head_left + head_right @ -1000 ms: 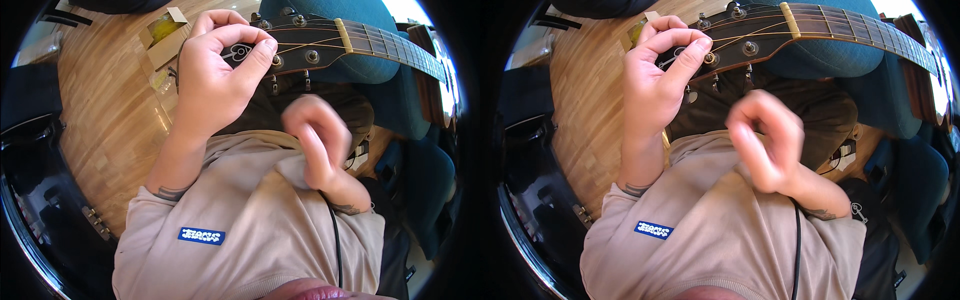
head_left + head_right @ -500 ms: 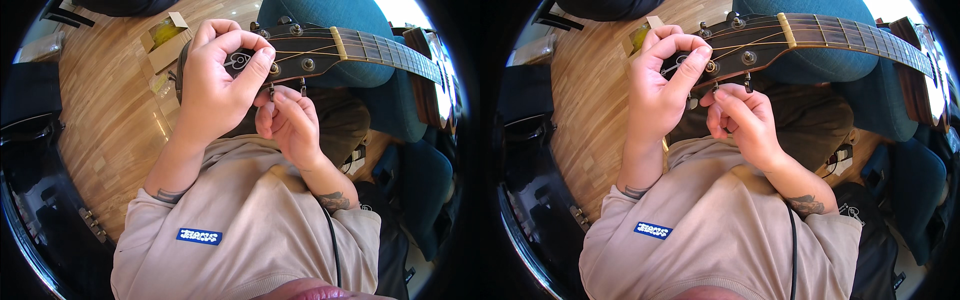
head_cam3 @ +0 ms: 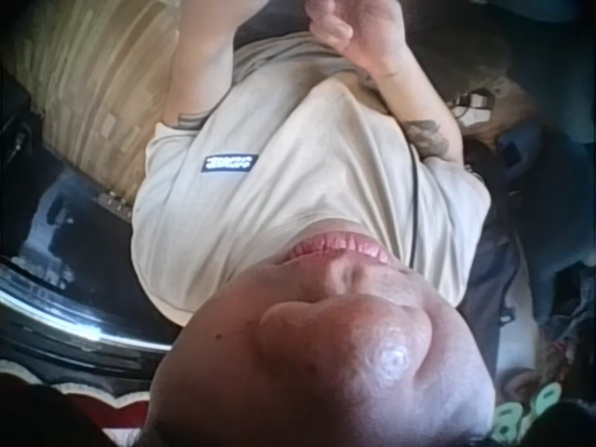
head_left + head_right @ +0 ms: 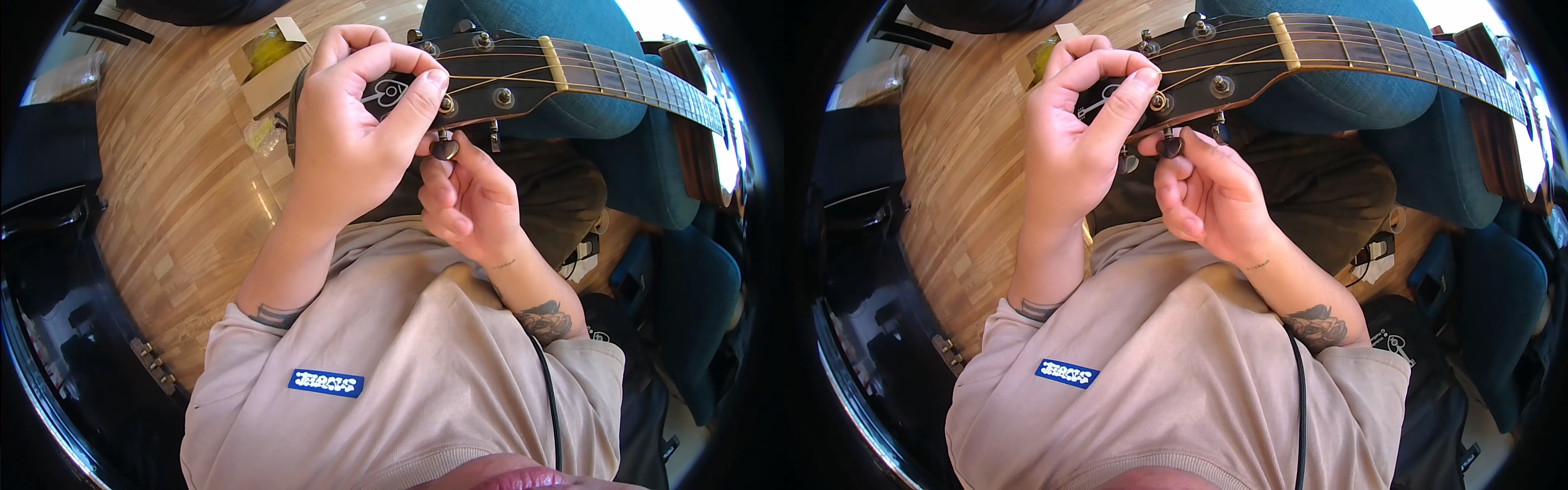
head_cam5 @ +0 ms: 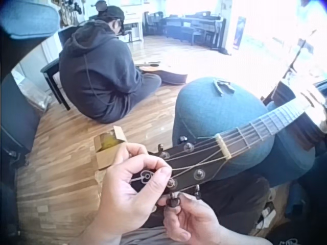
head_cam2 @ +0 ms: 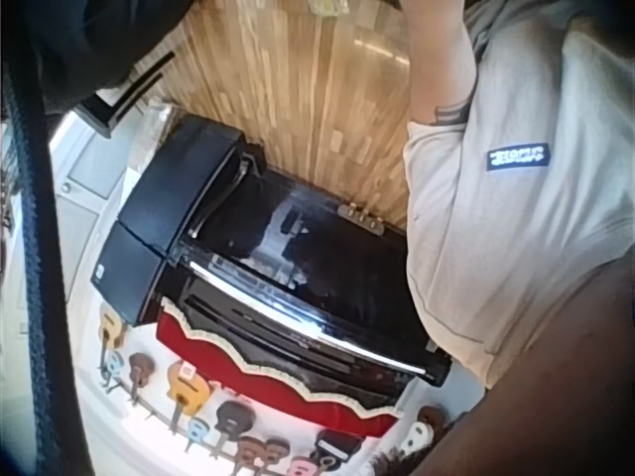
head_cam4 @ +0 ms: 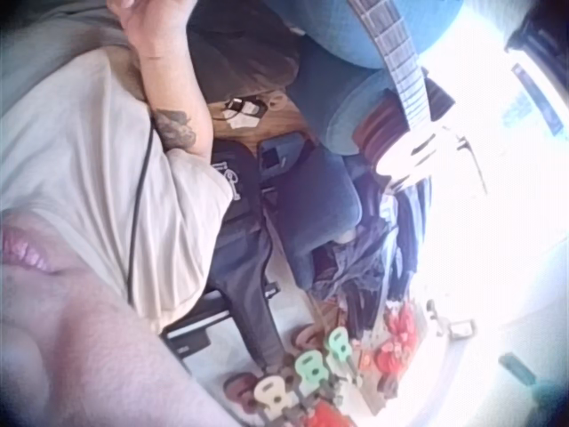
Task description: The person sits on the floor and replaces a guitar string. They thread the string through the soundhole, pull it taut, and wind it onto the tuning peg at the headstock.
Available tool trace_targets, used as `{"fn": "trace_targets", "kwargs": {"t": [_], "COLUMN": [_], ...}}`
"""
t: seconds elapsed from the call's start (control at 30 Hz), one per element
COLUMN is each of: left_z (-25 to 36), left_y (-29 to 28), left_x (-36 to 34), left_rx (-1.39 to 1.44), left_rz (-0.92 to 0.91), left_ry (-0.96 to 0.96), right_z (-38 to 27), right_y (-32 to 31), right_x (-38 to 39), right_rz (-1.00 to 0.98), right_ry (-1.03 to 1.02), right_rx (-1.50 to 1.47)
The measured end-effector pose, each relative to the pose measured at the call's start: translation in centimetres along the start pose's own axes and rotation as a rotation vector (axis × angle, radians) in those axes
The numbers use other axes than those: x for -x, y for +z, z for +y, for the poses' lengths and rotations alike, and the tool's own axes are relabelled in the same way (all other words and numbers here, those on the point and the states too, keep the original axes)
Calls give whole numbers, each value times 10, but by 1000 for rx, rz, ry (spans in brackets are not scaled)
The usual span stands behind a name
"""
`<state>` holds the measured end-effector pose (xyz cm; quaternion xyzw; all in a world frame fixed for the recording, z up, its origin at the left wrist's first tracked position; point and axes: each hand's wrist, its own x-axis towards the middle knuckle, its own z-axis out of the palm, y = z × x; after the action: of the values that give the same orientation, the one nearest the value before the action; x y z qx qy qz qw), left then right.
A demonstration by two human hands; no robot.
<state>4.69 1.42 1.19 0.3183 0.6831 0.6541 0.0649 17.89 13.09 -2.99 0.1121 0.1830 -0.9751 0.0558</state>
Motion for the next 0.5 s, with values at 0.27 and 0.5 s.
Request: {"fn": "trace_targets", "kwargs": {"t": [0.27, 0.5], "left_z": [-8, -4], "left_y": [-2, 0], "left_x": [-1, 1], "left_rx": [-126, -88], "left_rz": [-10, 10], "left_ry": [119, 48], "right_z": [7, 6], "right_y": [12, 3], "right_x": [-4, -4], "right_rz": [247, 26], "right_ry": [-256, -166], "right_rx": [344, 267]}}
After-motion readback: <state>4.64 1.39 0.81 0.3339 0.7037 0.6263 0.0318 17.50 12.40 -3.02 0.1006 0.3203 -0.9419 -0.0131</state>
